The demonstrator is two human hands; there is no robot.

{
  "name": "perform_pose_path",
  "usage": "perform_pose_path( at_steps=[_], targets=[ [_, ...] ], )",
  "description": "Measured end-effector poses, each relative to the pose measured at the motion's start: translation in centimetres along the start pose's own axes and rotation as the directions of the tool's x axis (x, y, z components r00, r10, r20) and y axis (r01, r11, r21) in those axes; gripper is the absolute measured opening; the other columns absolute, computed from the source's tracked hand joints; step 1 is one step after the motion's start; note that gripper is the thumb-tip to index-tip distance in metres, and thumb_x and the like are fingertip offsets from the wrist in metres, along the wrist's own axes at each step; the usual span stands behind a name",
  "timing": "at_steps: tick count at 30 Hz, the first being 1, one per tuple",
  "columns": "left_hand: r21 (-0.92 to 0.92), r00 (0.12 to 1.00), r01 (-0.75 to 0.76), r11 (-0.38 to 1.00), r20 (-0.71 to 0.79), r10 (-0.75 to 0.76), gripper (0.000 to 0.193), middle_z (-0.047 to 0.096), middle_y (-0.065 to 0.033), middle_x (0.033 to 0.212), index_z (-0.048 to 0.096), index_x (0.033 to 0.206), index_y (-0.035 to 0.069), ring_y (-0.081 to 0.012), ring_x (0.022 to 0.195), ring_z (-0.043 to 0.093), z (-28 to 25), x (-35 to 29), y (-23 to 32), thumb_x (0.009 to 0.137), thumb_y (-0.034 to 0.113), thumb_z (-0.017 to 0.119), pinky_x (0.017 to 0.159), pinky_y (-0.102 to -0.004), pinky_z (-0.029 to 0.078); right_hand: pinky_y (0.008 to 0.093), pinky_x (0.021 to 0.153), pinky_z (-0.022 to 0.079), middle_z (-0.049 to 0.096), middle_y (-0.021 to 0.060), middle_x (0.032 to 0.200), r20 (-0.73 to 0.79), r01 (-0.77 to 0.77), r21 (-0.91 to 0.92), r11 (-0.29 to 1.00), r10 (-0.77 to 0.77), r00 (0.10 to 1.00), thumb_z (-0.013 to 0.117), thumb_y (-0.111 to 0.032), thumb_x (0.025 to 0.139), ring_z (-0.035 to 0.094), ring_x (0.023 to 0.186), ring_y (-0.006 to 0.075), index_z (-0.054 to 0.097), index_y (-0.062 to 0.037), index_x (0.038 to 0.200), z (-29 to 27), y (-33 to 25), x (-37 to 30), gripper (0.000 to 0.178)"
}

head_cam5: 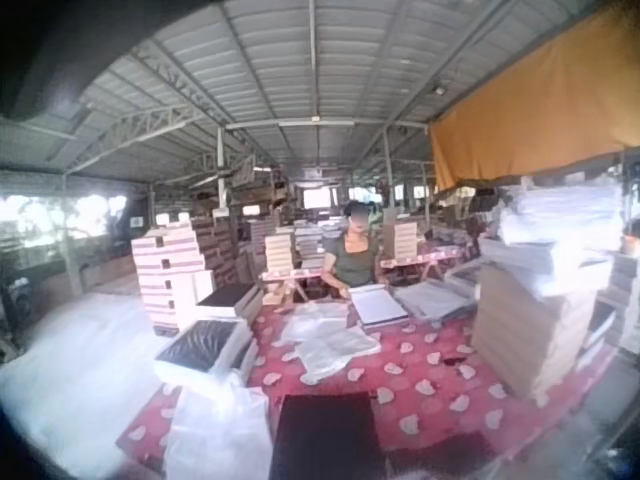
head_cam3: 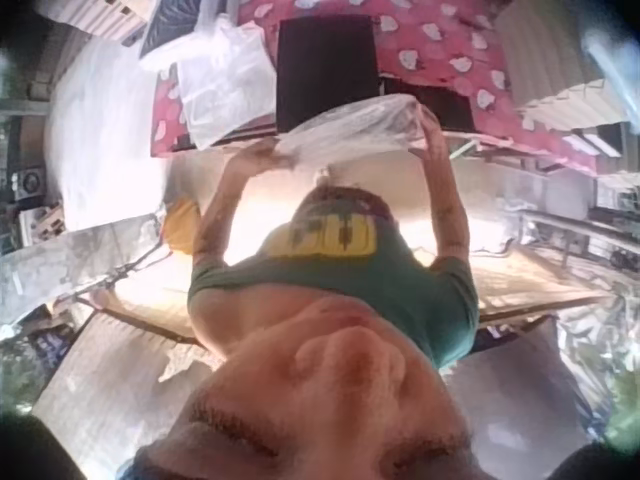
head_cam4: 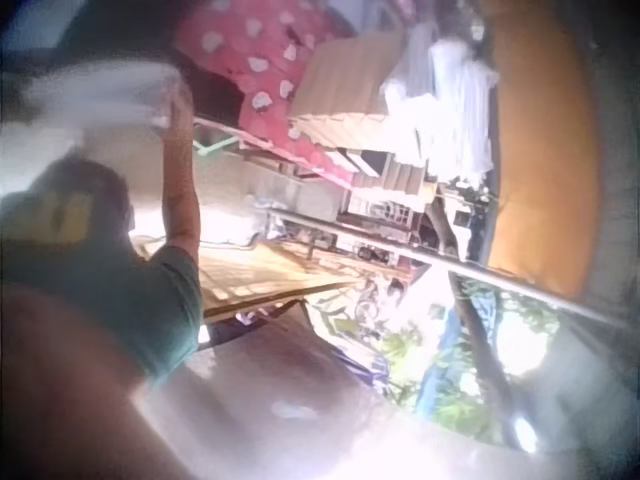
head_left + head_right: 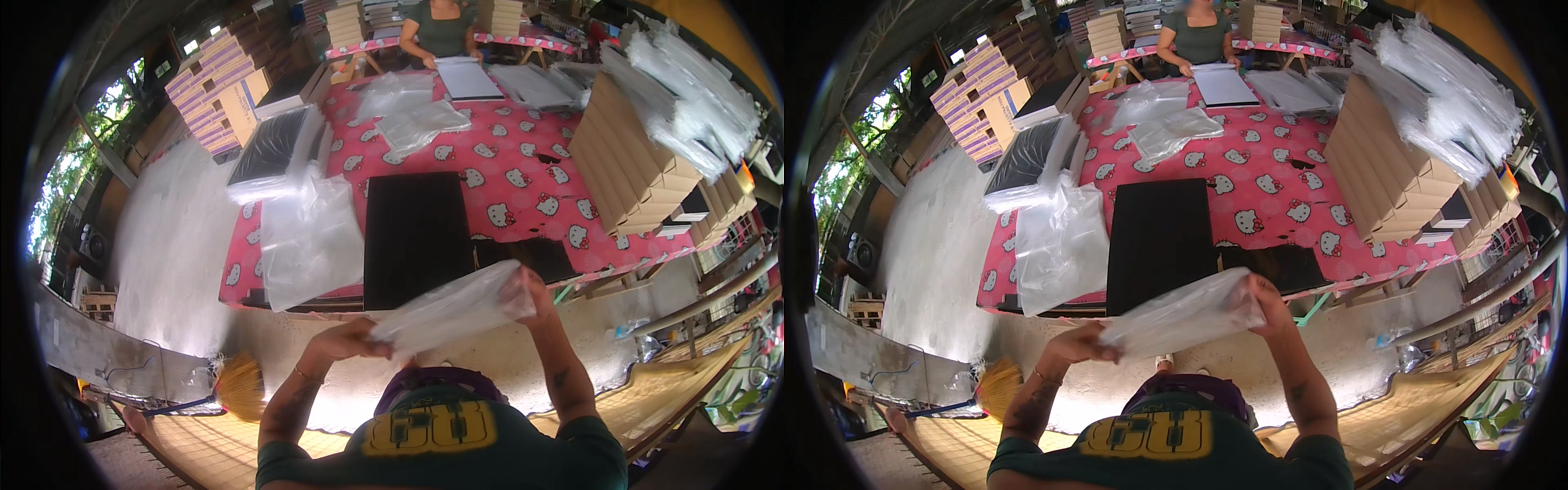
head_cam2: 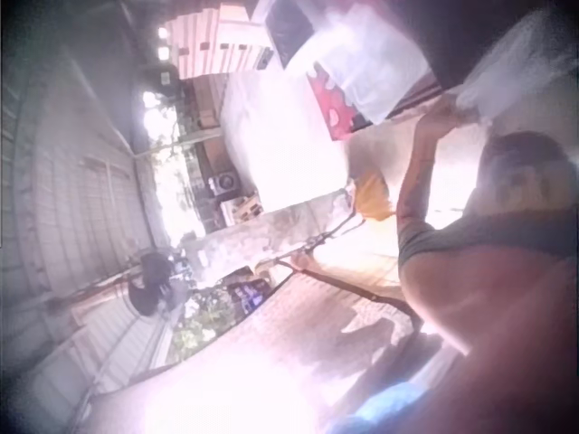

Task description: The person inserts a dark rectangular object into a clear plastic sleeve, gathers a stack of several similar sleeved items, and places the stack into an open cardboard box.

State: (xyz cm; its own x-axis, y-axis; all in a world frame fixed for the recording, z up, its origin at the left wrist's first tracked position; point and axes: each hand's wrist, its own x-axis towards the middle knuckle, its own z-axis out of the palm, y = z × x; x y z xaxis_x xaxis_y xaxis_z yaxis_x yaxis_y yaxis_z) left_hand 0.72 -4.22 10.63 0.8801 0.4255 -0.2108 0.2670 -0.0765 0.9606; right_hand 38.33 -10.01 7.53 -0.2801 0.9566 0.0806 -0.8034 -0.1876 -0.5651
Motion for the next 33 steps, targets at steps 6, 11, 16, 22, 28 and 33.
perform_pose_path(
  at_steps=[6,11,16,22,28,33],
  targets=[
    [-0.652,0.907,-0.254,0.714,-0.417,-0.059,0.044,0.065,-0.0142,0.096,0.059,0.117,0.0,-0.0181,0.08,0.062,-1.1,-2.0,-2.0,0.076,0.014,0.064,0.07,-0.0316,0.05,0.0308,0.074,0.052,0.064,0.009,0.09,0.021,-0.289,-0.211,0.934,0.3,0.954,0.064,-0.022,0.085,0.064,0.083,0.0208,0.059,0.0016,0.11,-2.5,2.9,-3.5,0.035],
    [-0.379,0.612,-0.073,0.923,-0.747,-0.258,0.012,0.058,-0.0059,0.07,0.054,0.091,0.001,-0.0091,0.06,0.053,5.6,-0.1,-9.7,0.08,0.003,0.054,0.051,-0.0231,0.041,0.0277,0.056,0.049,0.057,0.0085,0.086,-0.442,-0.423,-0.789,0.446,0.067,0.895,0.053,0.005,0.082,0.058,0.066,0.013,0.053,-0.0022,0.119,-3.8,8.7,-5.6,0.038],
    [-0.15,0.309,-0.024,0.988,-0.941,-0.136,0.04,0.055,-0.0041,0.064,0.054,0.124,0.001,-0.0085,0.053,0.049,6.7,3.3,-9.6,0.084,0.002,0.049,0.048,-0.0242,0.04,0.0262,0.051,0.047,0.054,0.0092,0.09,-0.503,-0.263,-0.827,0.497,-0.445,0.741,0.043,0.011,0.083,0.054,0.06,0.0121,0.046,-0.0059,0.134,-2.7,11.9,-3.8,0.054],
    [-0.173,0.415,0.153,0.973,-0.882,-0.222,0.047,0.058,-0.0021,0.073,0.051,0.131,-0.002,-0.0072,0.058,0.049,5.2,4.0,-10.1,0.085,-0.001,0.043,0.051,-0.0234,0.042,0.0257,0.054,0.047,0.058,0.0069,0.078,-0.472,-0.289,-0.865,0.411,-0.469,0.746,0.044,0.007,0.085,0.055,0.059,0.0121,0.046,-0.0079,0.138,-5.2,12.7,-1.5,0.055],
    [-0.205,0.502,-0.35,0.914,-0.865,-0.002,0.037,0.064,-0.0113,0.087,0.061,0.114,-0.001,-0.0128,0.068,0.059,4.3,1.0,-9.7,0.078,-0.007,0.053,0.056,-0.0245,0.049,0.0242,0.054,0.046,0.062,0.0051,0.08,-0.523,-0.066,-0.746,0.663,-0.521,0.674,0.053,0.004,0.084,0.055,0.059,0.0092,0.058,-0.0036,0.122,-2.6,9.6,-2.3,0.039],
    [-0.486,0.653,-0.632,0.604,-0.753,0.077,0.039,0.06,-0.0039,0.095,0.051,0.116,0.007,-0.0161,0.084,0.061,0.1,-1.7,1.2,0.08,0.008,0.066,0.079,-0.0367,0.052,0.0253,0.073,0.049,0.062,0.0055,0.097,-0.158,0.232,-0.589,0.774,-0.391,0.907,0.064,-0.012,0.084,0.059,0.079,0.0087,0.045,-0.0034,0.133,4.7,-0.2,-1.9,0.053]
  ],
)
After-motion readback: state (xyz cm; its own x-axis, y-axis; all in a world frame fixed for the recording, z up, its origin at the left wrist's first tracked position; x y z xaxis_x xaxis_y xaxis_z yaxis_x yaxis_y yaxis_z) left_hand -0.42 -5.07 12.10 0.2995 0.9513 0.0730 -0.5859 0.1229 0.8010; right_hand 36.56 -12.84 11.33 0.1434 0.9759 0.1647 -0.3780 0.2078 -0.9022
